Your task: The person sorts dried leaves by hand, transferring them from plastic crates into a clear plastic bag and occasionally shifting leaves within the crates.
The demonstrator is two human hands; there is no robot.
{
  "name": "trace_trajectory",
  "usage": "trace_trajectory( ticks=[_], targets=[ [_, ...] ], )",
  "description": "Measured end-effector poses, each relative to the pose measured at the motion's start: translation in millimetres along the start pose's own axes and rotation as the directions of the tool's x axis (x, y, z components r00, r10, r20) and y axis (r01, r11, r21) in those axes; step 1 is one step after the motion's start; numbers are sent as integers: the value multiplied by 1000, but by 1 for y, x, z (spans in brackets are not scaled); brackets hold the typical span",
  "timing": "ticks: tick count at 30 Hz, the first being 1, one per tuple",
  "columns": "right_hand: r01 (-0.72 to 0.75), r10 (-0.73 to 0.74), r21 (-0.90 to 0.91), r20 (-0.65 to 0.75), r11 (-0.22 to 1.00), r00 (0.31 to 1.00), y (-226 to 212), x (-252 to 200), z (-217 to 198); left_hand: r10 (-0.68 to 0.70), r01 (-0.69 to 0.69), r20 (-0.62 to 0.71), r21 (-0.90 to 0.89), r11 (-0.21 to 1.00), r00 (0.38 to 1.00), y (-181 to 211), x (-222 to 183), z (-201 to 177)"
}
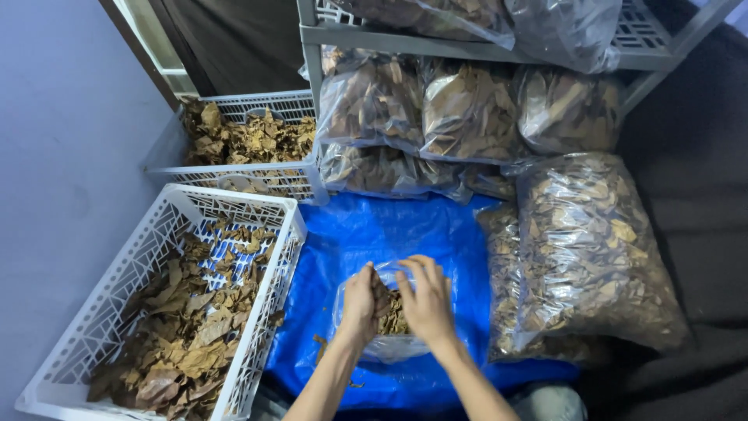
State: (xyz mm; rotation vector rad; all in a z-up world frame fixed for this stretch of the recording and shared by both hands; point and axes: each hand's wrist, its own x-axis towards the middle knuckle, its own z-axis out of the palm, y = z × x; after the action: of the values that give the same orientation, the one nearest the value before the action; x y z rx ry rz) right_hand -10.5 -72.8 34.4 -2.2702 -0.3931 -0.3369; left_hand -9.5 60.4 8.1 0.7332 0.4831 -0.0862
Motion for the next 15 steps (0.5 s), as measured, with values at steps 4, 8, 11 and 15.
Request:
trace_trajectory(
  ticks=[4,8,11,15],
  targets=[
    [-229,383,-385,390,894,838,45,10,-21,184,-191,121,878,439,975,-4,22,-23],
    [-251,481,-445,540,860,690,90,4,1,-16,-351,358,903,-246,933,-26,65,-46],
    [-303,449,-336,583,892,677,21,4,-45,-158,-470,464,698,-541,872,-48,71,-68],
    [-327,558,-457,595,827,578,-2,12,-64,-364,-208,-44,753,-624,930,-13,4,-24]
  ],
)
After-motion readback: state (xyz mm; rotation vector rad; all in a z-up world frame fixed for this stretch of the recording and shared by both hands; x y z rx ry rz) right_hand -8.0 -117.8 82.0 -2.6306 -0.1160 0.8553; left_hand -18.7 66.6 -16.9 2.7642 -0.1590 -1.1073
